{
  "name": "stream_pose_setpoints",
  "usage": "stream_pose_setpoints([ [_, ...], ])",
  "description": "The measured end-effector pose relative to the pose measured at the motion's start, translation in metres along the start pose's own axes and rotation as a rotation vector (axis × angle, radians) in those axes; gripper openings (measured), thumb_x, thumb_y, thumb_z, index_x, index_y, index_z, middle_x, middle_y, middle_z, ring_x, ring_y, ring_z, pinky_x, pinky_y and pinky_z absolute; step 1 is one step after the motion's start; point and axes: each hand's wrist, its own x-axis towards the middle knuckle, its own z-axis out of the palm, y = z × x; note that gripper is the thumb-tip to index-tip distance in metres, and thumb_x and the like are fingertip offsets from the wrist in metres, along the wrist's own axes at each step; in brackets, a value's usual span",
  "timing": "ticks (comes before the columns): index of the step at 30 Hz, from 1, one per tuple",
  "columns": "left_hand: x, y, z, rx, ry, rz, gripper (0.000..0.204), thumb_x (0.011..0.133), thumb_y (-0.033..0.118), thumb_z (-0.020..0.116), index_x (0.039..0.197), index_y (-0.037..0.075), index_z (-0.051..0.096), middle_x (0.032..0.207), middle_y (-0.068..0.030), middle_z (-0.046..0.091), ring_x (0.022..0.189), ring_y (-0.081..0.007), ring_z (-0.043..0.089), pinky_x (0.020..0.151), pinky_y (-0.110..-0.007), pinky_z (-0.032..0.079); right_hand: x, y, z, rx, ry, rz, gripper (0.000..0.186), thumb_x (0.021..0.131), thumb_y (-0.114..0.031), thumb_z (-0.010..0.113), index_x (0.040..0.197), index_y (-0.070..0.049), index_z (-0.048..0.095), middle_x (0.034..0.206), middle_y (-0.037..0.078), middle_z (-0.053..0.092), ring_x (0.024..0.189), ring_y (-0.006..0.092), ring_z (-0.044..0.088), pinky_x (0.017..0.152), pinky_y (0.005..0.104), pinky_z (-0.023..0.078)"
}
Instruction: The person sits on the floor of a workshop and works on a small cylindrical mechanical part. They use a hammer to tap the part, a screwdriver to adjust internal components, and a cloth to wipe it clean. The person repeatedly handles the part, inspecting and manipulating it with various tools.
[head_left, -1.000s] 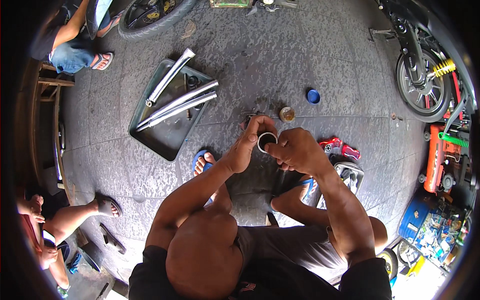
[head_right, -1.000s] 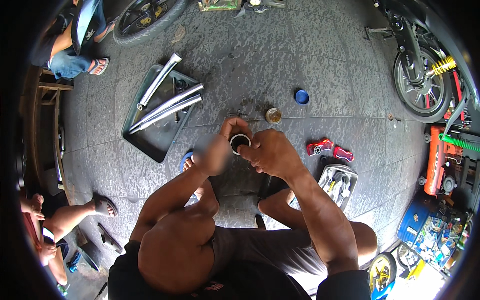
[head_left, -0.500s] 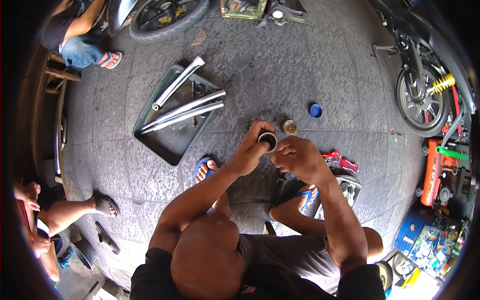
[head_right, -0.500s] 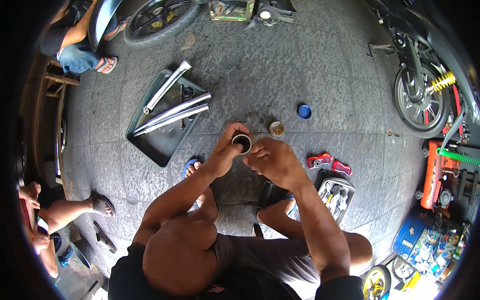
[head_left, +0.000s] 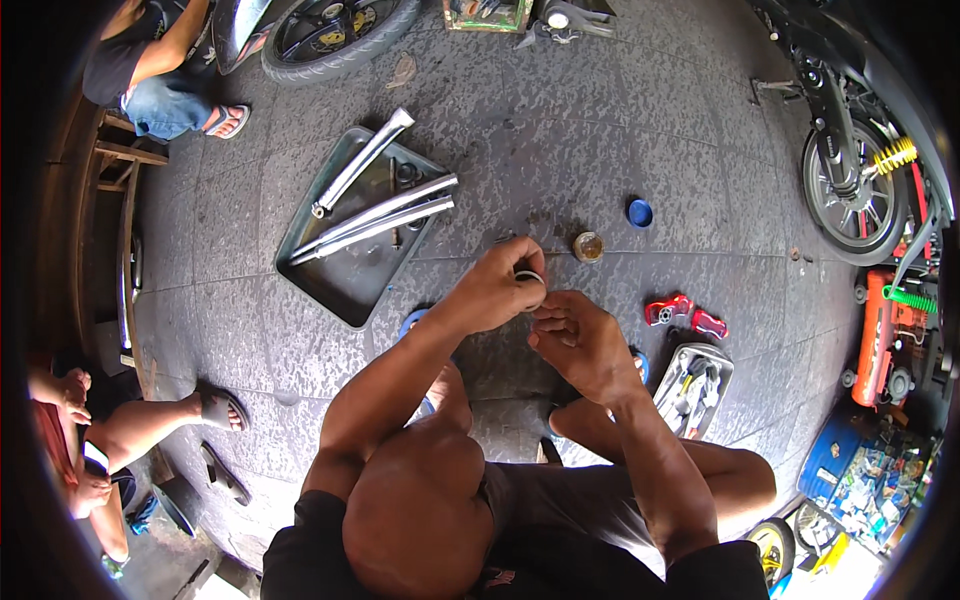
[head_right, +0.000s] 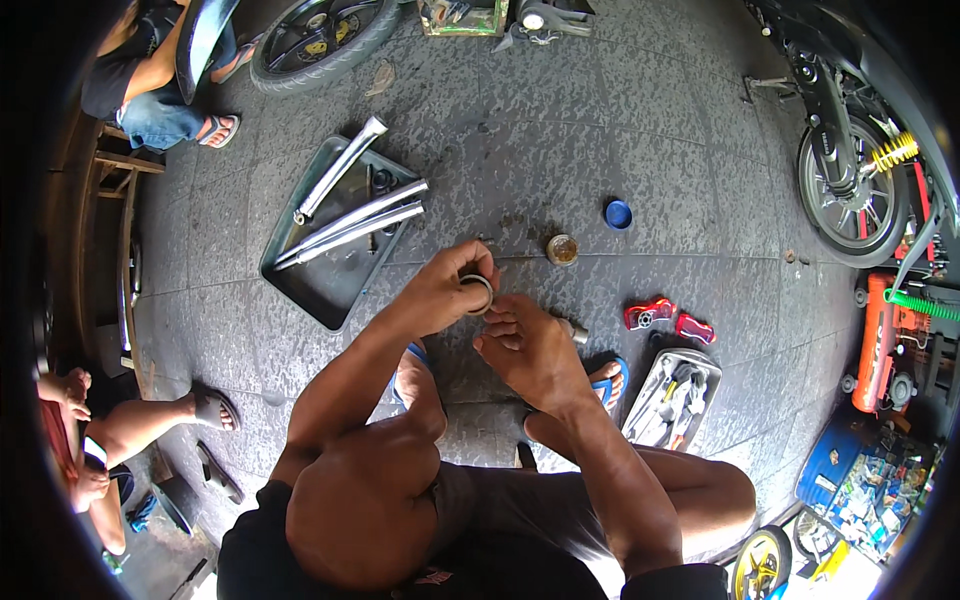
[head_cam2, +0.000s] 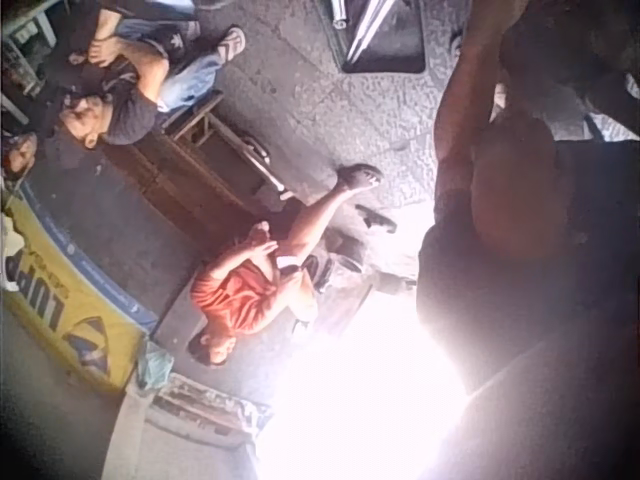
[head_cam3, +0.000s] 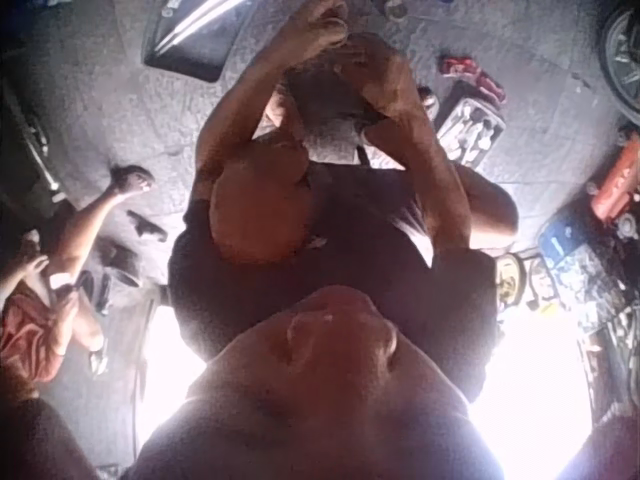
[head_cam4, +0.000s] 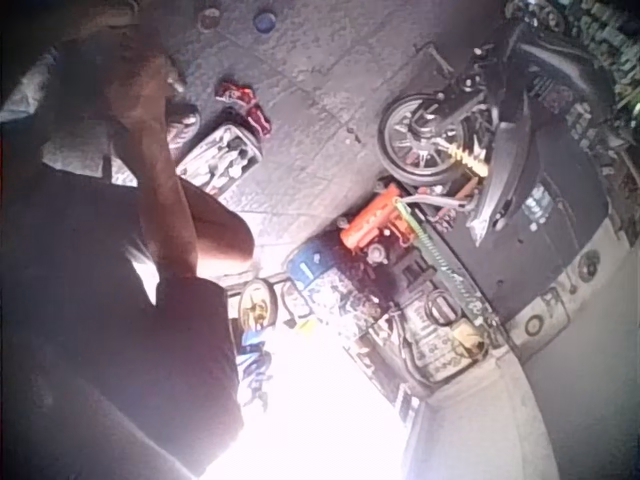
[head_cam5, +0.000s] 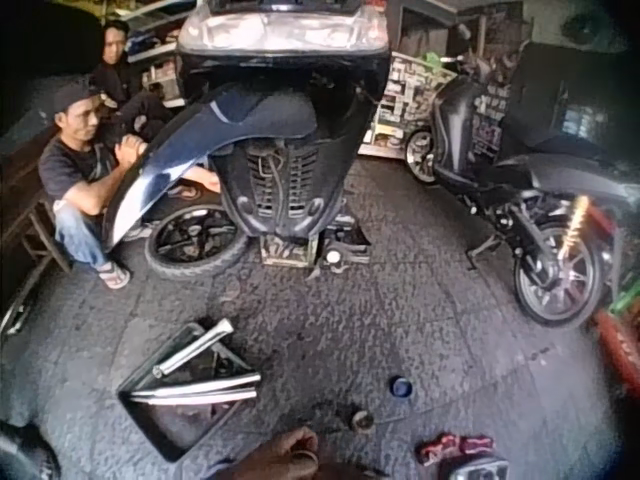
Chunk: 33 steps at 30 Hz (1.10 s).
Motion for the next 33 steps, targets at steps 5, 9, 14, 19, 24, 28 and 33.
stream_pose_setpoints([
  [5,0.002,0.0,0.003,0.029,0.096,0.044,0.015,0.081,0.002,0.056,0.096,0.003,0.054,0.093,-0.0048,0.062,0.085,-0.0102,0.056,0.073,-0.027,0.047,0.004,0.005,0.006,-0.006,0.07,-0.053,0.045,0.084,-0.004,0.071,0.123,0.006,0.051,0.109,0.016,0.066,0.102,0.0208,0.066,0.088,0.0318,0.055],
  [9,0.0,-0.016,0.018,-0.275,0.141,0.186,0.018,0.087,0.003,0.05,0.104,0.004,0.056,0.101,-0.0068,0.062,0.096,-0.0126,0.057,0.086,-0.028,0.045,0.003,0.005,0.005,0.039,0.124,-0.046,0.046,0.084,0.002,0.068,0.126,0.007,0.049,0.112,0.015,0.063,0.104,0.0201,0.064,0.088,0.0312,0.054],
  [14,-0.001,-0.015,0.016,-0.39,0.114,0.209,0.021,0.091,0.005,0.045,0.109,0.005,0.055,0.104,-0.0075,0.062,0.101,-0.014,0.056,0.091,-0.031,0.043,0.002,0.007,0.008,0.045,0.147,-0.041,0.047,0.084,0.005,0.065,0.127,0.008,0.047,0.115,0.015,0.062,0.105,0.0197,0.063,0.089,0.0307,0.053],
  [19,0.0,-0.019,0.022,-0.395,0.157,0.165,0.017,0.091,0.005,0.047,0.106,0.006,0.055,0.102,-0.0065,0.062,0.095,-0.013,0.056,0.087,-0.029,0.045,-0.001,0.005,0.011,0.055,0.137,-0.04,0.047,0.085,0.005,0.064,0.129,0.007,0.047,0.116,0.015,0.062,0.105,0.0194,0.063,0.09,0.0309,0.053],
  [24,-0.001,-0.02,0.024,-0.331,0.224,0.181,0.013,0.092,0.004,0.047,0.104,0.005,0.054,0.1,-0.0069,0.062,0.092,-0.0134,0.057,0.085,-0.029,0.046,-0.004,0.009,0.015,0.086,0.118,-0.043,0.048,0.086,0.002,0.065,0.13,0.006,0.047,0.115,0.014,0.062,0.105,0.0192,0.062,0.089,0.0308,0.052],
  [28,0.002,-0.031,0.016,-0.347,0.29,0.247,0.01,0.093,0.009,0.049,0.101,0.003,0.054,0.094,-0.0068,0.063,0.088,-0.0131,0.058,0.081,-0.029,0.047,-0.009,0.043,0.012,0.199,0.075,0.057,0.047,0.088,-0.008,0.066,0.13,0.006,0.048,0.105,0.013,0.066,0.098,0.0164,0.064,0.084,0.0292,0.052],
  [33,-0.003,-0.037,0.012,-0.225,0.169,0.414,0.044,0.088,0.01,0.062,0.127,0.006,0.043,0.105,-0.0069,0.056,0.101,-0.0136,0.054,0.088,-0.031,0.043,-0.022,0.152,-0.011,-0.547,0.013,0.246,0.042,0.085,-0.02,0.068,0.12,0.002,0.059,0.089,0.017,0.07,0.083,0.0322,0.068,0.079,0.038,0.053],
])
